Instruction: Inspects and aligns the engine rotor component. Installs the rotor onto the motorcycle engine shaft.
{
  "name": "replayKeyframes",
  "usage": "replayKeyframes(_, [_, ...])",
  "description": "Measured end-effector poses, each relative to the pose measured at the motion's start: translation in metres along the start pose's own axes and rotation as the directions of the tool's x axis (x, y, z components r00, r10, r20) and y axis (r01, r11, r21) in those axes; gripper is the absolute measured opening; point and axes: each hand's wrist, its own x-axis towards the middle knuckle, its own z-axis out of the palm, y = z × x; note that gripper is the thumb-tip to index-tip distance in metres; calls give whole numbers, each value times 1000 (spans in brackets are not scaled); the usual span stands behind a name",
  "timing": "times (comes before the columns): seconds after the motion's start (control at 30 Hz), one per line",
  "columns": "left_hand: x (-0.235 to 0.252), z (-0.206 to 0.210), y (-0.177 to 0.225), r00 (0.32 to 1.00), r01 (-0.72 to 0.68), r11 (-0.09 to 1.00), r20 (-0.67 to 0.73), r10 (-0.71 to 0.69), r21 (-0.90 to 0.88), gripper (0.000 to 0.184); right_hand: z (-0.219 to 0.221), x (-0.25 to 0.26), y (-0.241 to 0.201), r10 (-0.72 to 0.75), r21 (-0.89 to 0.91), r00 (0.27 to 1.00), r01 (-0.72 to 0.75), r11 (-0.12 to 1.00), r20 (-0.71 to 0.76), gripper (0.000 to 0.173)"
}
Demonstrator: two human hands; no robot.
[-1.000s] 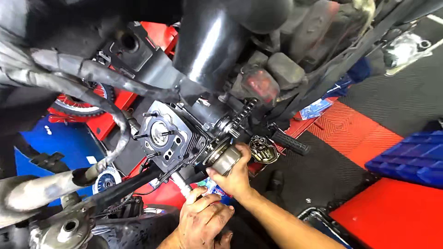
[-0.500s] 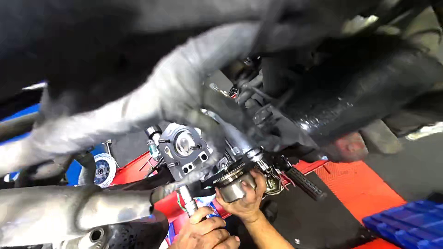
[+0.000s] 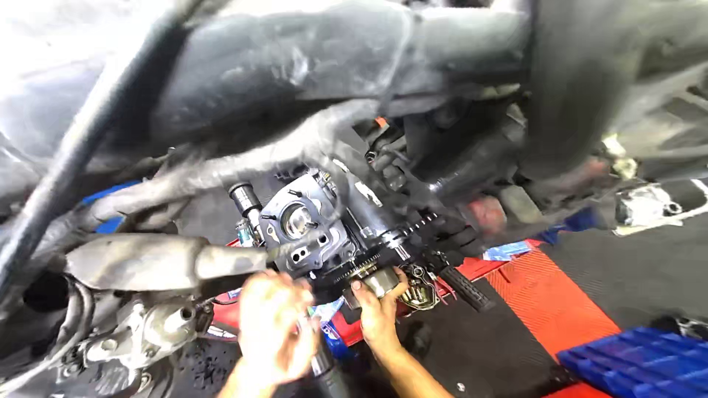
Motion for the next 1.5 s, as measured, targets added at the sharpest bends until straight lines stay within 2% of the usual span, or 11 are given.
replayKeyframes(0.07, [29, 0, -14, 990, 125, 989, -68, -120, 83, 59, -6, -2, 3, -30, -86, 999, 31, 996, 10, 116])
replayKeyframes(0.17, [50, 8, -34, 983, 180, 980, 29, -183, 81, 93, -12, 1, 14, -306, -384, 950, 305, 871, 61, 122])
replayKeyframes(0.27, [43, 21, -38, 988, 129, 986, 73, -137, 104, 97, -14, 1, 23, -477, -581, 873, 440, 685, 99, 128])
replayKeyframes(0.37, [27, 31, -28, 995, 87, 976, 30, -95, 199, 94, -15, 0, 20, -460, -613, 883, 415, 672, 94, 128])
replayKeyframes(0.47, [12, 31, -5, 998, -42, 971, -25, 50, 233, 81, -19, 1, 15, -412, -560, 903, 407, 722, 124, 129])
replayKeyframes(0.57, [-11, 28, 18, 973, -171, 976, 178, 146, 136, 46, -43, 7, 12, -342, -367, 903, 421, 830, 261, 125])
replayKeyframes(0.7, [-20, 45, 20, 749, 64, 990, 649, -132, 128, 64, -67, 24, 33, -179, 9, 940, 184, 983, 292, 55])
replayKeyframes(0.97, [-19, 60, 20, 764, 4, 989, 637, -99, 150, 57, -35, 40, 68, -264, 471, 941, 139, 871, 210, 45])
replayKeyframes(1.2, [-17, 65, 25, 790, -129, 945, 608, -85, 300, 56, -37, 47, 65, -287, 452, 934, 166, 877, 213, 43])
replayKeyframes(1.33, [-19, 67, 39, 779, -86, 923, 603, -173, 376, 57, -66, 45, 41, -157, 190, 917, 91, 977, 367, 47])
replayKeyframes(1.5, [-19, 73, 41, 803, -64, 933, 574, -162, 353, 56, -93, 80, -8, -415, 14, 713, 495, 869, 565, 50])
